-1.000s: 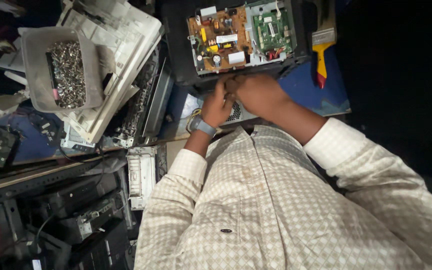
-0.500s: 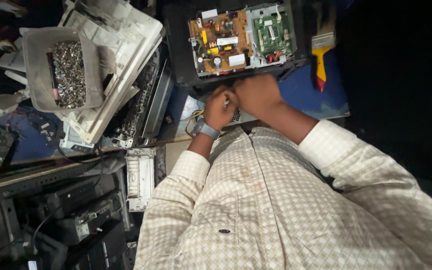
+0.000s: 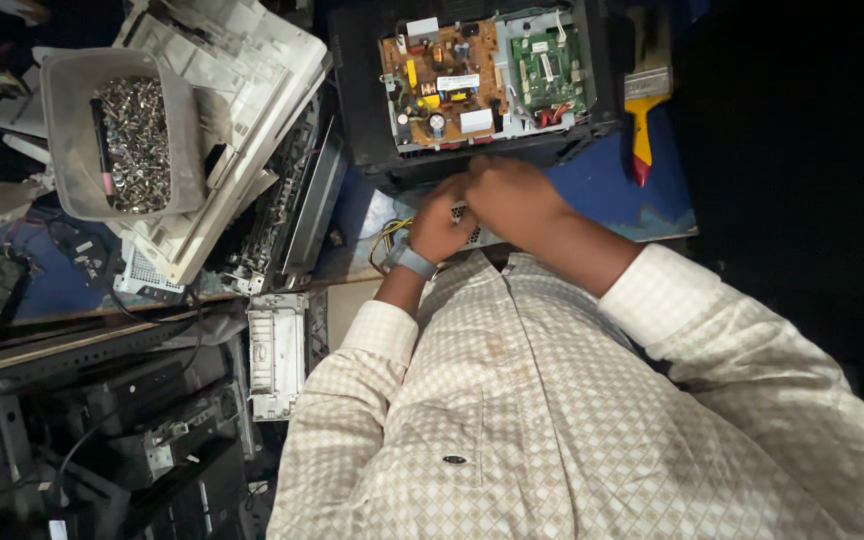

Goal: The person uses a green-handled screwdriver to remove and reinstall screws on an open electronic device, likely a power supply unit. They repeatedly pick up screws, position them, and tighten them while working over a cluttered workbench.

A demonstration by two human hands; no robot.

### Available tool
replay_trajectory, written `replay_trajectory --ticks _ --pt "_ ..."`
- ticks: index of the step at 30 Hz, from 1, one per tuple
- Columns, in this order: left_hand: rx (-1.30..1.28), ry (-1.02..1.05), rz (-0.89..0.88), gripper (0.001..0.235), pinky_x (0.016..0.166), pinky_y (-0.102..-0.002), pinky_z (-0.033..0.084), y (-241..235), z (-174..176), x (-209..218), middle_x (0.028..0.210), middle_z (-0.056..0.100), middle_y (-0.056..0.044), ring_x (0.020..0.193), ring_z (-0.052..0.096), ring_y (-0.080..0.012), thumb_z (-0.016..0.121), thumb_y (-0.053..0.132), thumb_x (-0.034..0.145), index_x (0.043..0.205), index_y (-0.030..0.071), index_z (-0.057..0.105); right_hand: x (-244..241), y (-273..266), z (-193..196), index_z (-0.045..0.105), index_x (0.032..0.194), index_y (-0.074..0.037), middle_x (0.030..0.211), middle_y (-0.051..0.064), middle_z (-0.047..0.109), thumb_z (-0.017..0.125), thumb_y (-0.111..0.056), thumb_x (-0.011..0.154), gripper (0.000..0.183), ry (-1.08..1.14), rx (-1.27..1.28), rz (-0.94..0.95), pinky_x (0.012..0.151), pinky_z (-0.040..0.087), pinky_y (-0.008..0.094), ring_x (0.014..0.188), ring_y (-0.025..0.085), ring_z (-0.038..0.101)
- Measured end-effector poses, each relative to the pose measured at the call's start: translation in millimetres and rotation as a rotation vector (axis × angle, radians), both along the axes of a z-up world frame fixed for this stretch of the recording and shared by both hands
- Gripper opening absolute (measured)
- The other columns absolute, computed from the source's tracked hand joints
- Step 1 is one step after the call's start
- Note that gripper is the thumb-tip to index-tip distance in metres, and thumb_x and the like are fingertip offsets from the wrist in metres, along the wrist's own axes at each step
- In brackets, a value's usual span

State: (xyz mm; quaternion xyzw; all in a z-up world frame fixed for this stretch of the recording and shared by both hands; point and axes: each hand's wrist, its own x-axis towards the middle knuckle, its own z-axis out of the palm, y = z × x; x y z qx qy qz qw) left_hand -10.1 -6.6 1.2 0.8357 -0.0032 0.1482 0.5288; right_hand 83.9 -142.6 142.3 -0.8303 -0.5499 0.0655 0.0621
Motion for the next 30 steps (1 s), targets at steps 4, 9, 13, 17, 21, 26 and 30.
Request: replay_trajectory --ticks 4,9,13,17,21,26,30 --pt "-0.074 0.102 -0.013 0.04 0.101 -0.041 0.055 1.6 6.3 -0.1 0.132 0.064 -0.02 0.12 0.065 -0.0396 0.069 0.007 0.087 0.126 0.002 0.064 1.6 8.7 -6.9 0.074 0.09 -0.003 0.092 0.019 0.071 0.066 -0.011 0.078 0.017 -0.033 -0.053 -0.048 0.068 0.06 0.043 0.081 0.034 0.073" --pt "0.265 0.13 -0.017 0.046 0.105 -0.046 0.05 14.3 10.8 -22.6 0.13 0.066 -0.017 0.121 0.062 -0.0396 0.075 0.011 0.078 0.124 0.008 0.068 1.5 14.6 -14.2 0.075 0.085 -0.007 0.083 0.014 0.074 0.067 -0.016 0.078 0.014 -0.088 -0.098 -0.021 0.063 0.059 0.042 0.075 0.03 0.075" --pt "0.465 0.297 0.057 0.074 0.101 -0.05 0.046 20.3 10.6 -39.6 0.132 0.061 -0.018 0.122 0.056 -0.0408 0.088 0.026 0.062 0.129 0.009 0.062 -4.7 25.1 -19.7 0.079 0.084 -0.011 0.083 0.011 0.076 0.067 -0.019 0.081 0.015 -0.197 -0.276 -0.022 0.058 0.058 0.041 0.076 0.027 0.076" --pt "0.564 0.386 0.049 0.094 0.099 -0.053 0.044 27.7 -2.5 -44.7 0.131 0.06 -0.019 0.121 0.056 -0.039 0.094 0.033 0.05 0.133 0.006 0.058 -1.8 33.0 -29.0 0.082 0.087 -0.014 0.086 0.008 0.077 0.066 -0.017 0.084 0.016 -0.213 -0.496 0.033 0.057 0.057 0.043 0.077 0.027 0.076" --pt "0.53 0.386 -0.031 0.099 0.101 -0.051 0.045 37.6 -15.0 -48.4 0.127 0.061 -0.022 0.12 0.058 -0.0395 0.094 0.039 0.054 0.136 -0.001 0.055 -7.9 39.6 -39.7 0.082 0.088 -0.015 0.084 0.005 0.078 0.067 -0.017 0.086 0.016 -0.324 -0.595 0.146 0.063 0.054 0.04 0.079 0.025 0.076" --pt "0.445 0.273 0.033 0.073 0.095 -0.05 0.049 45.2 -11.1 -51.5 0.116 0.069 -0.019 0.11 0.064 -0.0388 0.091 0.037 0.066 0.126 0.006 0.063 -6.1 40.0 -48.6 0.082 0.09 -0.013 0.088 0.008 0.078 0.069 -0.019 0.08 0.018 -0.233 -0.541 0.182 0.065 0.057 0.042 0.083 0.028 0.077" --pt "0.374 0.305 0.006 0.069 0.088 -0.051 0.051 53.0 -2.9 -50.9 0.107 0.071 -0.016 0.1 0.067 -0.0387 0.092 0.039 0.063 0.12 0.01 0.067 1.4 35.7 -49.8 0.082 0.092 -0.013 0.089 0.009 0.078 0.067 -0.019 0.085 0.018 -0.182 -0.614 0.129 0.065 0.06 0.041 0.084 0.028 0.077"
